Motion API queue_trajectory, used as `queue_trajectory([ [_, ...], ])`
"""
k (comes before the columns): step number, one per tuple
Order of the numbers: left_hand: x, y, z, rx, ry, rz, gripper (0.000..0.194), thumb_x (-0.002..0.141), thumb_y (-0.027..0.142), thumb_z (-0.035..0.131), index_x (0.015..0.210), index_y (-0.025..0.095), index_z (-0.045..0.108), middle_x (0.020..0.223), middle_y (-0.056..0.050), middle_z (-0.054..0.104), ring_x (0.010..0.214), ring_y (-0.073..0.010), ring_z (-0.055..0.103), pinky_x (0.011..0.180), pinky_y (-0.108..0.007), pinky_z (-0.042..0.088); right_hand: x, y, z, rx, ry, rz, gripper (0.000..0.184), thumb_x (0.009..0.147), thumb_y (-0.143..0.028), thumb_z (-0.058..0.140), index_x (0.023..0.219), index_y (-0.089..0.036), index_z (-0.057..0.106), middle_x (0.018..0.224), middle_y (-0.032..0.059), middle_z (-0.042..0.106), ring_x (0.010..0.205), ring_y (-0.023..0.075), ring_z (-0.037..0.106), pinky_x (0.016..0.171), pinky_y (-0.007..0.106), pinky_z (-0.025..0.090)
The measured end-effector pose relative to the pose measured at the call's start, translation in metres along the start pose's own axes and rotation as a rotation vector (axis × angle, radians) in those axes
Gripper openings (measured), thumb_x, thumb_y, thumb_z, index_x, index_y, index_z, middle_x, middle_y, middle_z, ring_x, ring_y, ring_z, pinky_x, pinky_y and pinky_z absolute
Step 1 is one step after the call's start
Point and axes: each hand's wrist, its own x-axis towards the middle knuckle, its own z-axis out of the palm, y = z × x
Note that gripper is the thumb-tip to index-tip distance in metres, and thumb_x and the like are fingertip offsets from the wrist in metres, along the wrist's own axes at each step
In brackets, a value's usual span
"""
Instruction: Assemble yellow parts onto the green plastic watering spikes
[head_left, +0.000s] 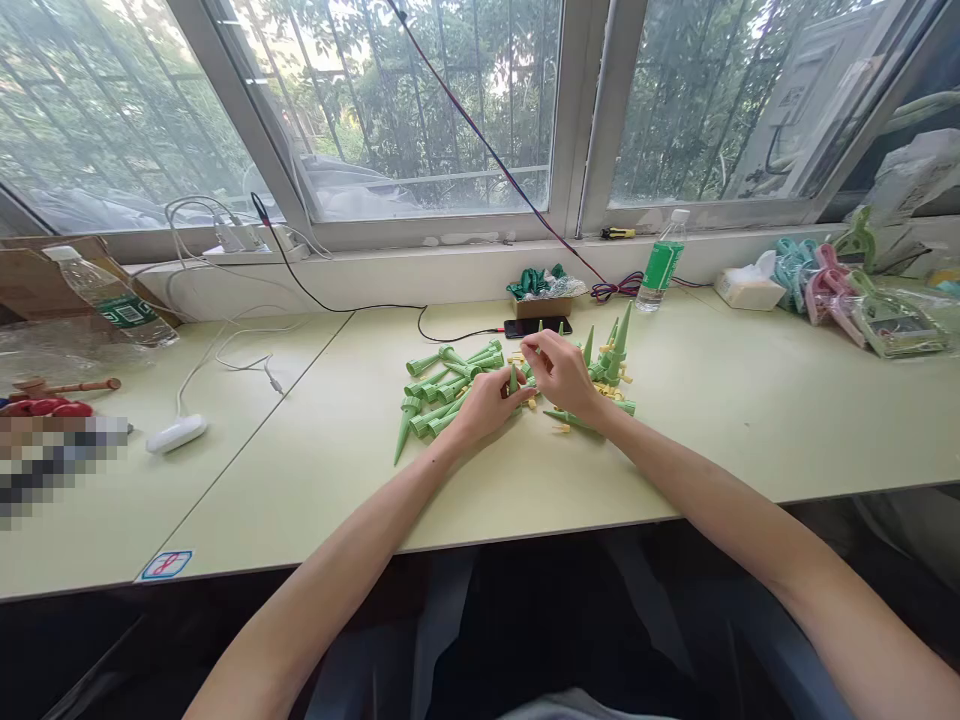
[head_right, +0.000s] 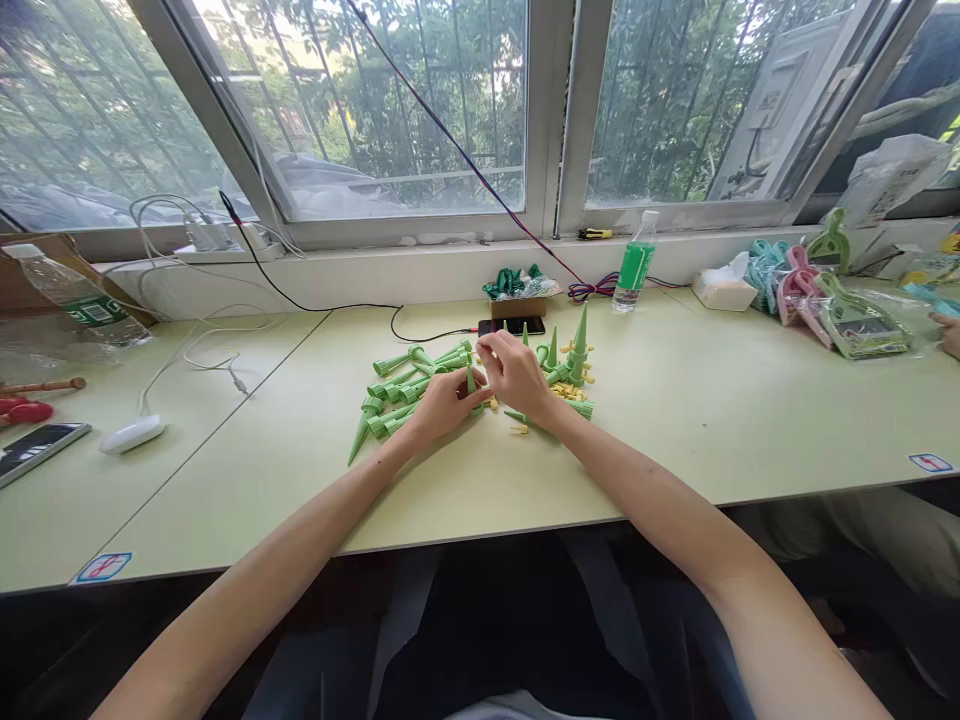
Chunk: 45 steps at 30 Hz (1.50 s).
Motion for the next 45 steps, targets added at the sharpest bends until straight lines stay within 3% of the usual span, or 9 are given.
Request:
queue_trajectory([
  [10, 0.000, 0.000, -0.001, -0.154, -0.024, -0.040, 0.021, 0.085, 0.038, 0.067, 0.079, 0.018, 0.063, 0.065, 0.003, 0.055, 0.057, -0.0102, 0.043, 0.057, -0.025, 0.036, 0.001, 0.001, 0.001, 0.027, 0.039, -0.058, 0.023, 0.105, -0.032, 0.045, 0.090, -0.021, 0.059, 0.085, 0.0057, 0.062, 0.066, 0.0153, 0.051, 0.065, 0.029, 0.041],
  [17, 0.006, 0.000, -0.007, -0.380, 0.225, -0.152, 0.032, 0.081, 0.046, 0.073, 0.086, 0.016, 0.063, 0.067, 0.001, 0.059, 0.052, -0.0076, 0.043, 0.050, -0.022, 0.035, 0.000, 0.000, 0.002, 0.037, -0.040, -0.085, 0.023, 0.106, -0.031, 0.042, 0.103, -0.021, 0.063, 0.095, 0.0078, 0.062, 0.074, 0.0162, 0.055, 0.068, 0.029, 0.044],
  [22, 0.007, -0.001, -0.011, -0.506, 0.321, -0.261, 0.042, 0.079, 0.053, 0.075, 0.095, 0.018, 0.060, 0.062, 0.004, 0.057, 0.042, -0.0061, 0.040, 0.039, -0.020, 0.031, -0.002, 0.000, 0.005, 0.051, -0.111, -0.117, 0.023, 0.106, -0.029, 0.042, 0.107, -0.022, 0.064, 0.099, 0.0078, 0.062, 0.081, 0.0171, 0.058, 0.072, 0.029, 0.045],
  [35, 0.005, 0.004, -0.011, -0.638, 0.284, -0.339, 0.041, 0.080, 0.051, 0.075, 0.099, 0.020, 0.056, 0.060, 0.005, 0.060, 0.033, -0.0045, 0.037, 0.033, -0.019, 0.031, -0.003, 0.001, 0.007, 0.052, -0.164, -0.132, 0.021, 0.105, -0.025, 0.042, 0.103, -0.020, 0.063, 0.097, 0.0074, 0.063, 0.079, 0.0167, 0.057, 0.071, 0.028, 0.044],
  [45, 0.005, 0.006, -0.011, -0.693, 0.280, -0.337, 0.038, 0.079, 0.047, 0.077, 0.098, 0.020, 0.056, 0.050, 0.010, 0.047, 0.032, -0.0048, 0.034, 0.031, -0.019, 0.026, -0.003, 0.007, 0.008, -0.024, -0.190, -0.038, 0.023, 0.105, -0.025, 0.042, 0.104, -0.020, 0.064, 0.098, 0.0083, 0.064, 0.079, 0.0180, 0.058, 0.071, 0.030, 0.043],
])
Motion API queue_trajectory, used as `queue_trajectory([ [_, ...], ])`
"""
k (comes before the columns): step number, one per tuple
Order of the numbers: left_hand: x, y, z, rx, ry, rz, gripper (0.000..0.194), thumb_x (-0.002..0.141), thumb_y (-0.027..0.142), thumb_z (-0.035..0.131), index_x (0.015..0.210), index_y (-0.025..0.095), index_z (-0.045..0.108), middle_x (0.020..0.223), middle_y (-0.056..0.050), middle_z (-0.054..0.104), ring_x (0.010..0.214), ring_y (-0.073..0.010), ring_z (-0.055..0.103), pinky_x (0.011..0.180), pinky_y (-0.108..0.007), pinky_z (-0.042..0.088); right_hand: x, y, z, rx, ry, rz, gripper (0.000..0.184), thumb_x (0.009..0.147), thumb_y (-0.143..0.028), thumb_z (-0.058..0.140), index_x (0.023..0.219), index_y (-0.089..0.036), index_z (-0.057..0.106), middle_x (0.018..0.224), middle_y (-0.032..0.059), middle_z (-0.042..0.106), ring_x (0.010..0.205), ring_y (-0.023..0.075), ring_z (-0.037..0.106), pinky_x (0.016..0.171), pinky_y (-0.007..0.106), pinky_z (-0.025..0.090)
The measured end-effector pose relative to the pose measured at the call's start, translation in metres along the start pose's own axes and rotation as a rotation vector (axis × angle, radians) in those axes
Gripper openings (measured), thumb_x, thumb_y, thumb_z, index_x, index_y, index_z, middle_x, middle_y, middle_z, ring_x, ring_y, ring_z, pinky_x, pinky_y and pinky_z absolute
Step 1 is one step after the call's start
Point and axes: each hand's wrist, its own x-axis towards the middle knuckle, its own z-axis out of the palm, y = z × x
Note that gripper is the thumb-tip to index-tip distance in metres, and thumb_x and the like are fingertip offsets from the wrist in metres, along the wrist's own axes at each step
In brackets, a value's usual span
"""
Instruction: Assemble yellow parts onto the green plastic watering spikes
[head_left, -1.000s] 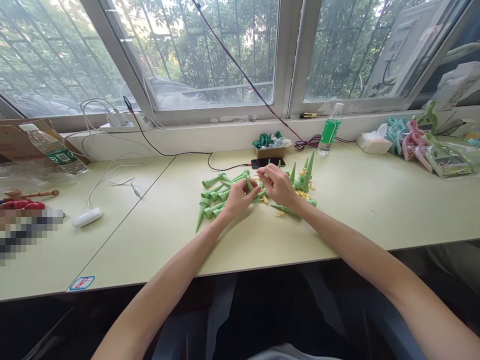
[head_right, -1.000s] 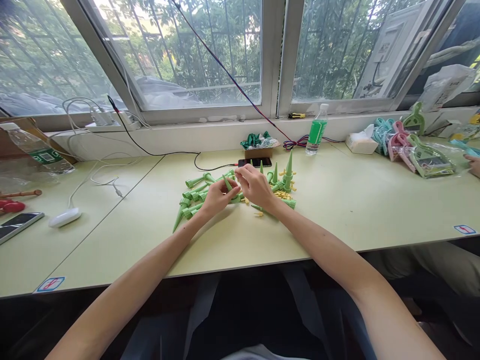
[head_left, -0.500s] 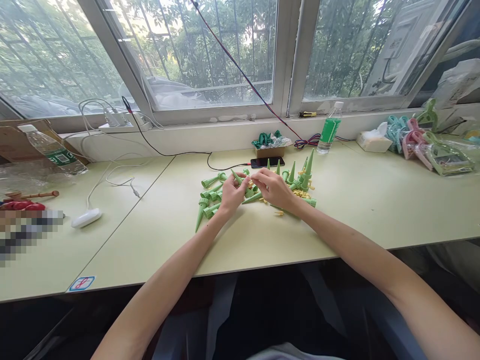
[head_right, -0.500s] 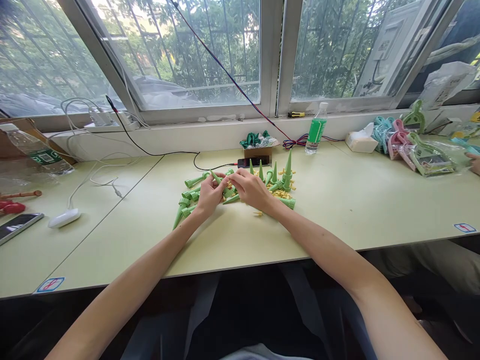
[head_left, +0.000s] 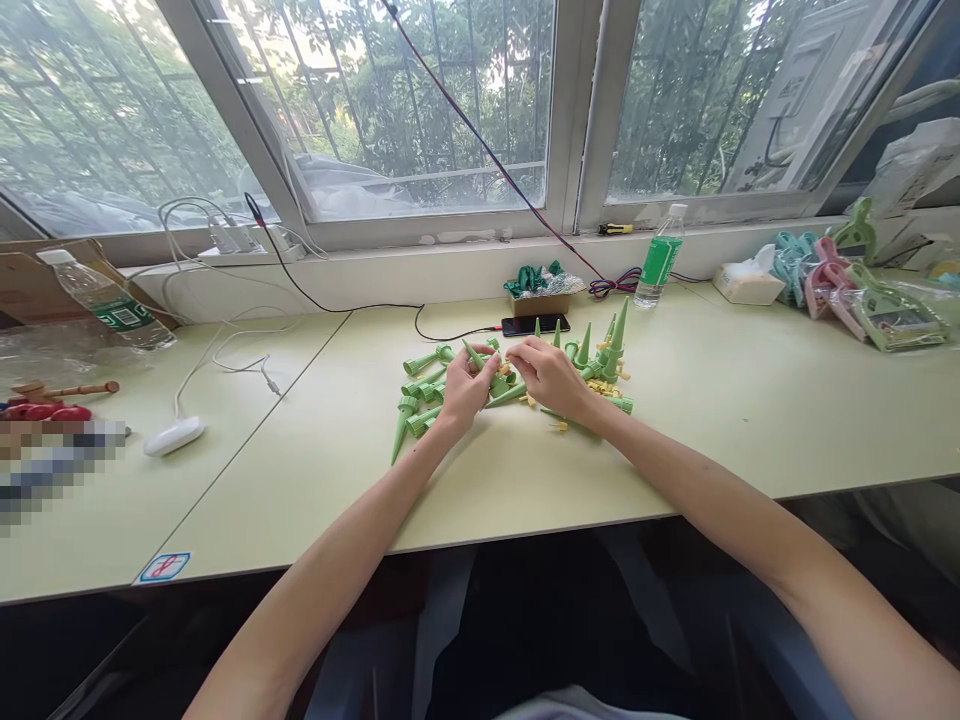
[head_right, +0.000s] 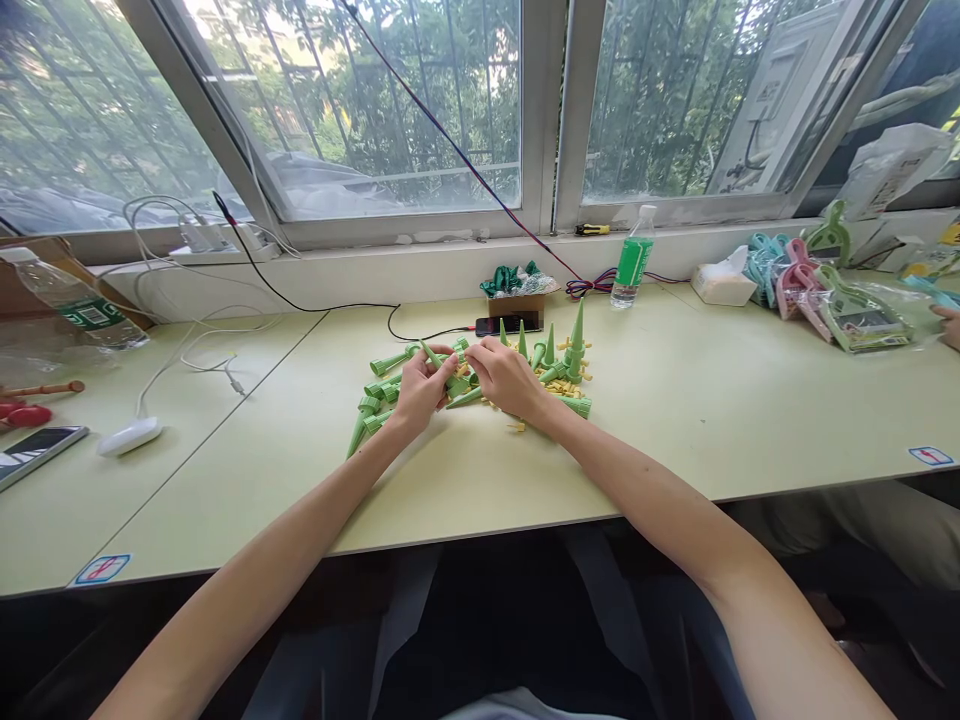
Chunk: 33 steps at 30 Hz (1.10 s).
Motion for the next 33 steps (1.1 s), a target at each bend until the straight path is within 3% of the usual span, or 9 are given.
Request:
queue_trajectory([
  [4, 0.0002, 0.0010, 0.0009, -0.022, 0.019, -0.016, 0.038, 0.078, 0.046, 0.078, 0.097, 0.020, 0.057, 0.049, 0.010, 0.045, 0.032, -0.0047, 0.031, 0.031, -0.019, 0.025, 0.0003, -0.0012, -0.0014, -0.010, -0.005, 0.015, 0.023, 0.105, -0.025, 0.041, 0.102, -0.019, 0.064, 0.095, 0.0083, 0.063, 0.079, 0.0183, 0.057, 0.071, 0.030, 0.042],
  [11, 0.0030, -0.0018, -0.0015, -0.063, 0.046, -0.061, 0.043, 0.076, 0.048, 0.079, 0.100, 0.020, 0.056, 0.072, 0.002, 0.066, 0.036, -0.0037, 0.037, 0.032, -0.020, 0.027, 0.0006, -0.0028, -0.0038, -0.012, 0.019, 0.027, 0.024, 0.104, -0.025, 0.041, 0.096, -0.020, 0.063, 0.092, 0.0078, 0.061, 0.078, 0.0186, 0.056, 0.070, 0.030, 0.042],
  [24, 0.0028, -0.0057, -0.0020, -0.013, 0.035, -0.030, 0.037, 0.078, 0.046, 0.077, 0.096, 0.020, 0.058, 0.052, 0.009, 0.045, 0.036, -0.0047, 0.032, 0.032, -0.019, 0.028, 0.0002, 0.0020, -0.0013, 0.021, -0.030, 0.005, 0.022, 0.104, -0.022, 0.042, 0.095, -0.019, 0.062, 0.093, 0.0079, 0.063, 0.080, 0.0186, 0.057, 0.071, 0.030, 0.041],
  [33, 0.0022, -0.0078, -0.0023, 0.002, 0.010, -0.028, 0.037, 0.079, 0.047, 0.077, 0.097, 0.021, 0.058, 0.056, 0.008, 0.050, 0.037, -0.0043, 0.034, 0.034, -0.018, 0.028, -0.0003, 0.0041, 0.0015, 0.030, -0.080, 0.003, 0.022, 0.104, -0.021, 0.042, 0.095, -0.019, 0.063, 0.091, 0.0073, 0.062, 0.081, 0.0183, 0.057, 0.072, 0.029, 0.041],
])
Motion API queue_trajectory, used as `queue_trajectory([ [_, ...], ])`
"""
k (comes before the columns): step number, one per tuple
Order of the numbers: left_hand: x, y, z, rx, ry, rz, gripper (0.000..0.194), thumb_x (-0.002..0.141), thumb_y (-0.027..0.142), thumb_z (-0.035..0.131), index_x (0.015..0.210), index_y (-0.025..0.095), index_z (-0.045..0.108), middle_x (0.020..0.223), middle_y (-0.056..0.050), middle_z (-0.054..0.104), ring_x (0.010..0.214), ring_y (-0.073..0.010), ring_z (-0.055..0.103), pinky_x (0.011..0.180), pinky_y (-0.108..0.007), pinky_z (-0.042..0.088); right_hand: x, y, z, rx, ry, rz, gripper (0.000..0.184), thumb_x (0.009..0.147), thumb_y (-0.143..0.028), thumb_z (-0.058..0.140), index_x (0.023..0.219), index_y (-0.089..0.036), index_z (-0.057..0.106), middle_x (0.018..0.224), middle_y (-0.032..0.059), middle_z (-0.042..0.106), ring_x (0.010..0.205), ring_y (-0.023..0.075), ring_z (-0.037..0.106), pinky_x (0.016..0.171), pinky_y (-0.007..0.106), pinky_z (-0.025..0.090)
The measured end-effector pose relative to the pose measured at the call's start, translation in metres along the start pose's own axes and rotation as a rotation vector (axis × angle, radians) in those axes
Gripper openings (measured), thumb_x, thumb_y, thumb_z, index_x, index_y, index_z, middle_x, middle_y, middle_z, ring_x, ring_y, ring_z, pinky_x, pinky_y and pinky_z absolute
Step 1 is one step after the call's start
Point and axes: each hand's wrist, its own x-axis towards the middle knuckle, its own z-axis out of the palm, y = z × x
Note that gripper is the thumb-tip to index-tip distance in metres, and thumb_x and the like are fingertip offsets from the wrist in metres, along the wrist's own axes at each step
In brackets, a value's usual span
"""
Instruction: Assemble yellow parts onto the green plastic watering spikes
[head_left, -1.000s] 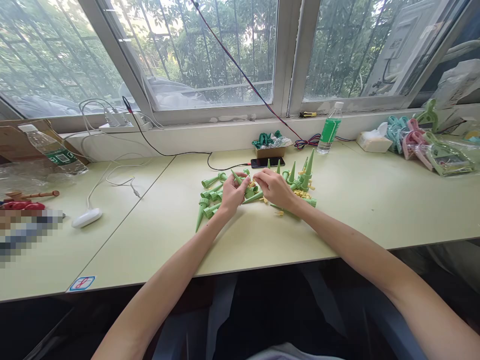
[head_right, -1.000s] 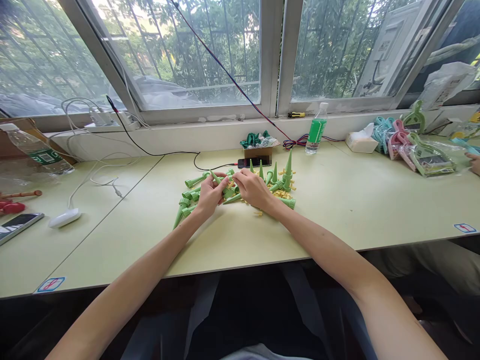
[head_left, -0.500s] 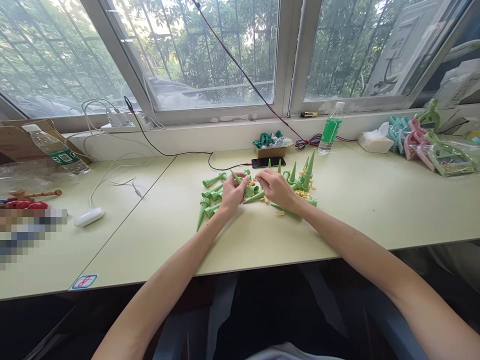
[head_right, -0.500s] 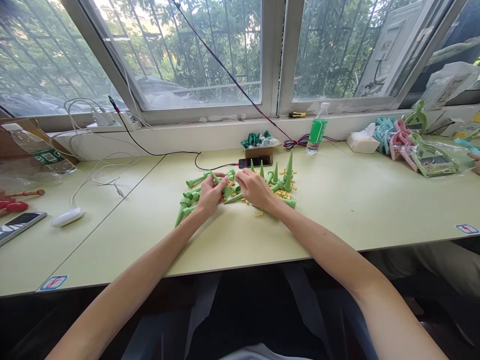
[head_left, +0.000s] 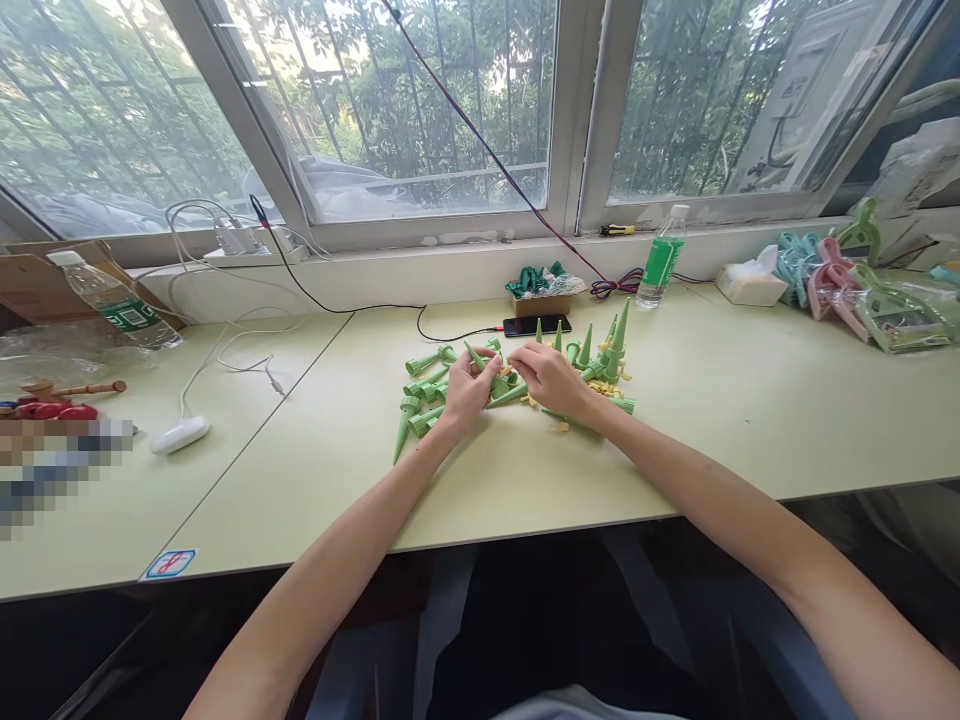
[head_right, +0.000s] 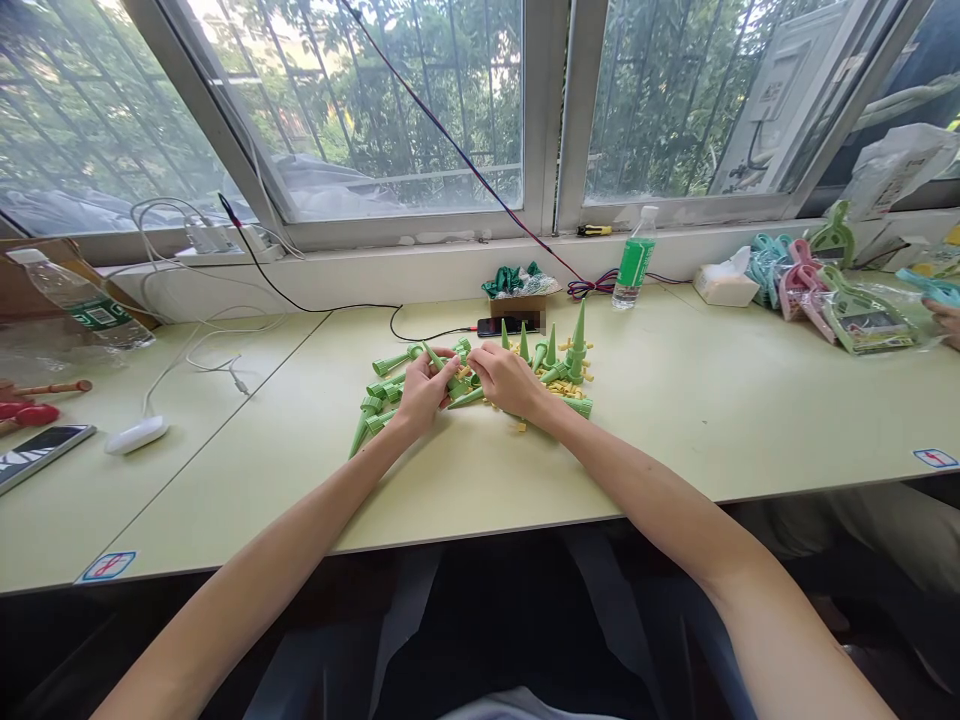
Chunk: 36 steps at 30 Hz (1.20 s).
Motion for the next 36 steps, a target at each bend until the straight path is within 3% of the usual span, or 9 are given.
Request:
queue_trajectory([
  [17, 0.0015, 0.0002, 0.0012, 0.044, 0.075, -0.021, 0.036, 0.081, 0.050, 0.073, 0.090, 0.019, 0.057, 0.058, 0.007, 0.052, 0.039, -0.0053, 0.037, 0.037, -0.020, 0.037, 0.0000, 0.0004, 0.0005, 0.013, 0.009, 0.008, 0.020, 0.103, -0.024, 0.045, 0.100, -0.019, 0.063, 0.096, 0.0088, 0.066, 0.082, 0.0194, 0.059, 0.072, 0.030, 0.043],
  [26, 0.0016, -0.0016, 0.0022, 0.222, 0.086, 0.187, 0.030, 0.087, 0.048, 0.065, 0.087, 0.020, 0.056, 0.059, 0.004, 0.055, 0.044, -0.0073, 0.040, 0.045, -0.021, 0.032, 0.0001, 0.0005, -0.0002, 0.032, -0.003, 0.011, 0.012, 0.100, -0.022, 0.050, 0.098, -0.019, 0.062, 0.095, 0.0084, 0.068, 0.082, 0.0199, 0.059, 0.073, 0.031, 0.044],
  [36, 0.0003, 0.0014, 0.0021, 0.304, 0.100, 0.253, 0.023, 0.090, 0.041, 0.061, 0.087, 0.019, 0.057, 0.059, 0.004, 0.054, 0.047, -0.0089, 0.041, 0.047, -0.022, 0.033, -0.0003, 0.0002, 0.0006, 0.056, -0.055, 0.013, 0.013, 0.100, -0.021, 0.052, 0.099, -0.018, 0.065, 0.098, 0.0085, 0.066, 0.079, 0.0179, 0.059, 0.075, 0.031, 0.045],
])
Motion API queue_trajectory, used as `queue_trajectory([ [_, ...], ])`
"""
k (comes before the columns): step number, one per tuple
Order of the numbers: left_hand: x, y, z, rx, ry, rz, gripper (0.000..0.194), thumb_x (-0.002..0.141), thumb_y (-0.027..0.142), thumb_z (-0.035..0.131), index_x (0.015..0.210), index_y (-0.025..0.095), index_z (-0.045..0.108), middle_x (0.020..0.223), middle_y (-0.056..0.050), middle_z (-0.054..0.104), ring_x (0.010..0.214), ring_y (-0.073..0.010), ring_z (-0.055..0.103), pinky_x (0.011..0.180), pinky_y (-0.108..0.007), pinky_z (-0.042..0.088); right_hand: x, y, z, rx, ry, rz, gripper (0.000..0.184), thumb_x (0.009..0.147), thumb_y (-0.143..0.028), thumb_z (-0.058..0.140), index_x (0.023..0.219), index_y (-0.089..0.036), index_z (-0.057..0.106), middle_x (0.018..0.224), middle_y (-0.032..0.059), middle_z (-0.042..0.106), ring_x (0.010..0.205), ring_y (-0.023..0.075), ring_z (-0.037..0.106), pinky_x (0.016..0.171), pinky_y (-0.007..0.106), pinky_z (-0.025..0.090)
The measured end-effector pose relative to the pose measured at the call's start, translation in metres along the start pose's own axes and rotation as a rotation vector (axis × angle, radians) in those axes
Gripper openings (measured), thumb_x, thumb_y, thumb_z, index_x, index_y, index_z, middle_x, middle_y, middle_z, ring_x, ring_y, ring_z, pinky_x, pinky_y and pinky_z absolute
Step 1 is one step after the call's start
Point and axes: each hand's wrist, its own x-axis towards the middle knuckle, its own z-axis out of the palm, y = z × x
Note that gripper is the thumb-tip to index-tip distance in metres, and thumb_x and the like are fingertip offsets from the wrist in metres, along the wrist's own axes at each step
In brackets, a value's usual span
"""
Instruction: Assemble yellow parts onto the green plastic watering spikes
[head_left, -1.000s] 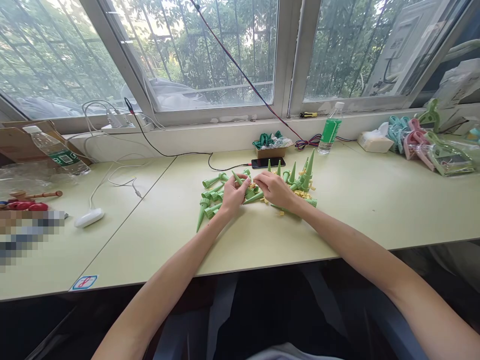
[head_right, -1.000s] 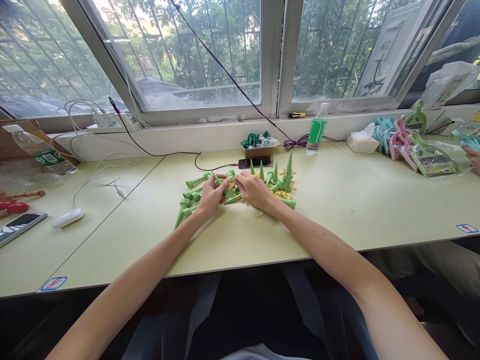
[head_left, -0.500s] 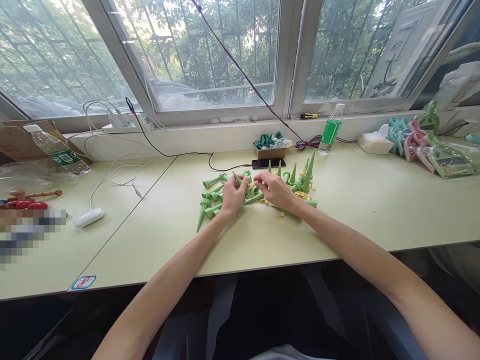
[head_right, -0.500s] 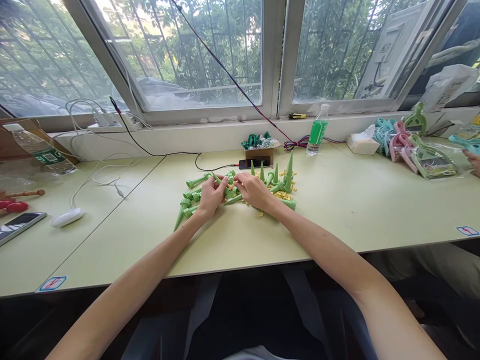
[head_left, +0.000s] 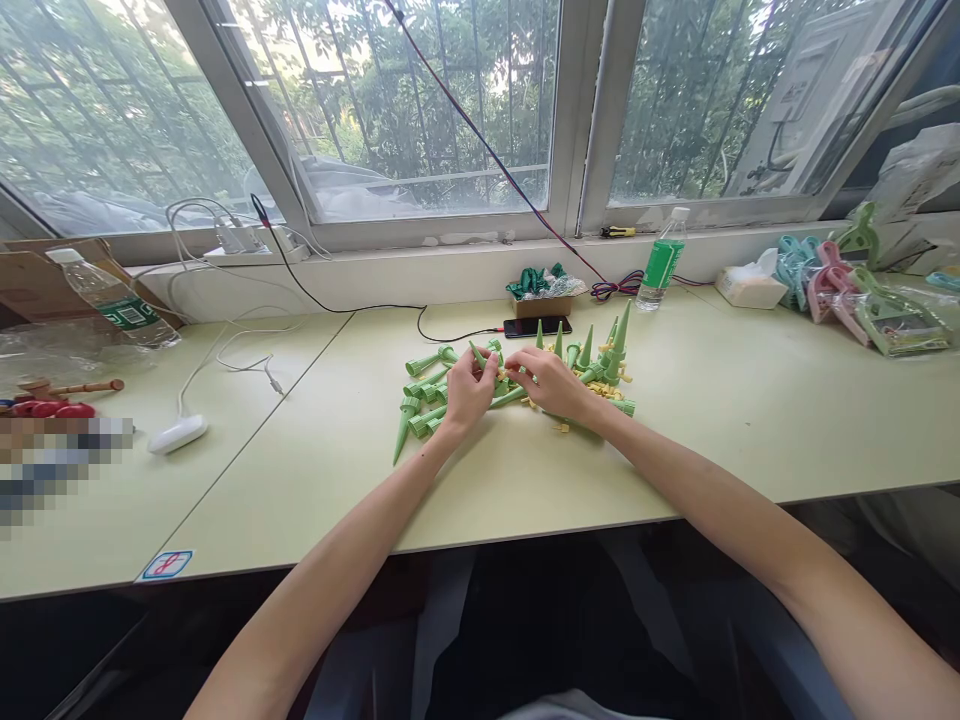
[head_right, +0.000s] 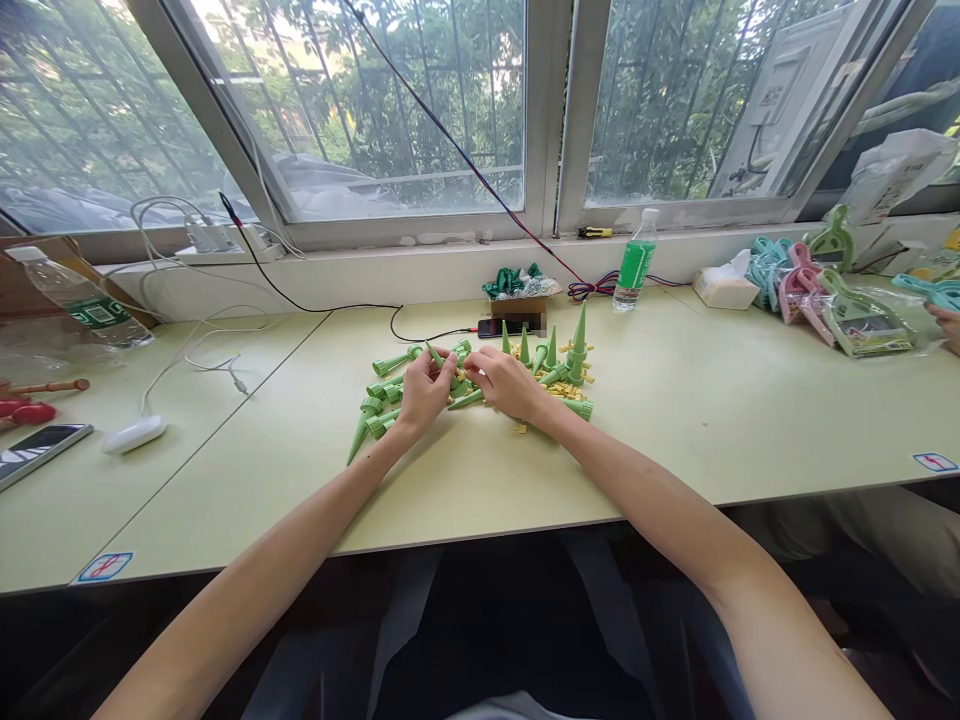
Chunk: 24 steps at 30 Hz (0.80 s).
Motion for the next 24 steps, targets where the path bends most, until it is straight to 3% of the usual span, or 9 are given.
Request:
queue_trajectory([
  [8, 0.0000, -0.0022, 0.0000, 0.044, -0.010, 0.049, 0.021, 0.092, 0.039, 0.058, 0.087, 0.019, 0.056, 0.063, 0.003, 0.057, 0.050, -0.0094, 0.045, 0.049, -0.022, 0.037, -0.0003, -0.0010, -0.0008, -0.014, -0.033, 0.006, 0.010, 0.098, -0.019, 0.055, 0.099, -0.017, 0.065, 0.098, 0.0080, 0.065, 0.078, 0.0167, 0.058, 0.075, 0.029, 0.044],
  [24, -0.0003, -0.0058, 0.0005, 0.102, -0.030, 0.100, 0.021, 0.093, 0.040, 0.057, 0.087, 0.019, 0.056, 0.059, 0.004, 0.053, 0.048, -0.0095, 0.042, 0.049, -0.023, 0.033, -0.0003, -0.0024, -0.0007, -0.008, -0.061, 0.026, 0.014, 0.100, -0.021, 0.052, 0.091, -0.017, 0.061, 0.087, 0.0067, 0.066, 0.078, 0.0175, 0.055, 0.072, 0.028, 0.039],
])
